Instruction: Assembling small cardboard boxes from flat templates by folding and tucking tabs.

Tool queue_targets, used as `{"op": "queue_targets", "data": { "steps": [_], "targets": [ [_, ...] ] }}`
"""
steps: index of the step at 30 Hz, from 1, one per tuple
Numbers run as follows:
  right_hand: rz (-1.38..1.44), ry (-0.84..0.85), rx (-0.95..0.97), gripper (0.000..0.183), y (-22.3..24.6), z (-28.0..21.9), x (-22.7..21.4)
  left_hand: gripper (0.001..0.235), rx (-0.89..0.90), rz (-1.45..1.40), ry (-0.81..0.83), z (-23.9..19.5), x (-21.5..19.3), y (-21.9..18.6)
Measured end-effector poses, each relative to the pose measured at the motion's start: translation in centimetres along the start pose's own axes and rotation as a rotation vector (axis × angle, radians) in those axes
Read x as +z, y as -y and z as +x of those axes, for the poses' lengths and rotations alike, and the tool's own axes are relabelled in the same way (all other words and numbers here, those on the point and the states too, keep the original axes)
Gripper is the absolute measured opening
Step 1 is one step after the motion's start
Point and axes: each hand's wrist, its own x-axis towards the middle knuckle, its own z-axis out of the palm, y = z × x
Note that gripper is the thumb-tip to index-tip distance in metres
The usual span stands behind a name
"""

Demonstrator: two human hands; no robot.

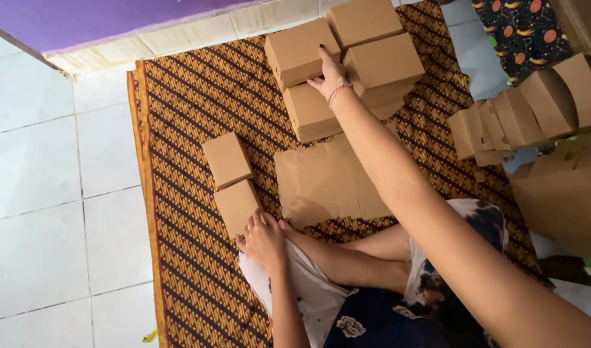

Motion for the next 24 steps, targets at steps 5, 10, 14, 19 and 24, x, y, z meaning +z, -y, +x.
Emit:
{"op": "queue_targets", "data": {
  "steps": [5, 10, 14, 19, 24],
  "targets": [
    [-0.068, -0.082, -0.006, 0.078, 0.4, 0.5, 1.0, 0.024, 0.008, 0.001, -0.012, 0.2, 0.6, 0.1],
    [-0.14, -0.101, -0.019, 0.066, 1.2, -1.8, 2.0, 0.024, -0.005, 0.009, 0.014, 0.1, 0.6, -0.1],
    [-0.198, -0.048, -0.006, 0.056, 1.0, 0.4, 1.6, 0.025, -0.021, -0.008, 0.016, 0.1, 0.4, -0.2],
    [-0.232, -0.064, 0.0, 0.049, 1.0, 1.1, 1.9, 0.025, -0.028, -0.005, 0.012, 0.3, -0.3, -0.6],
    [-0.26, -0.099, 0.032, 0.062, 1.7, -4.9, 1.9, 0.023, -0.03, -0.028, 0.032, 0.2, -0.7, -0.7]
  ]
}}
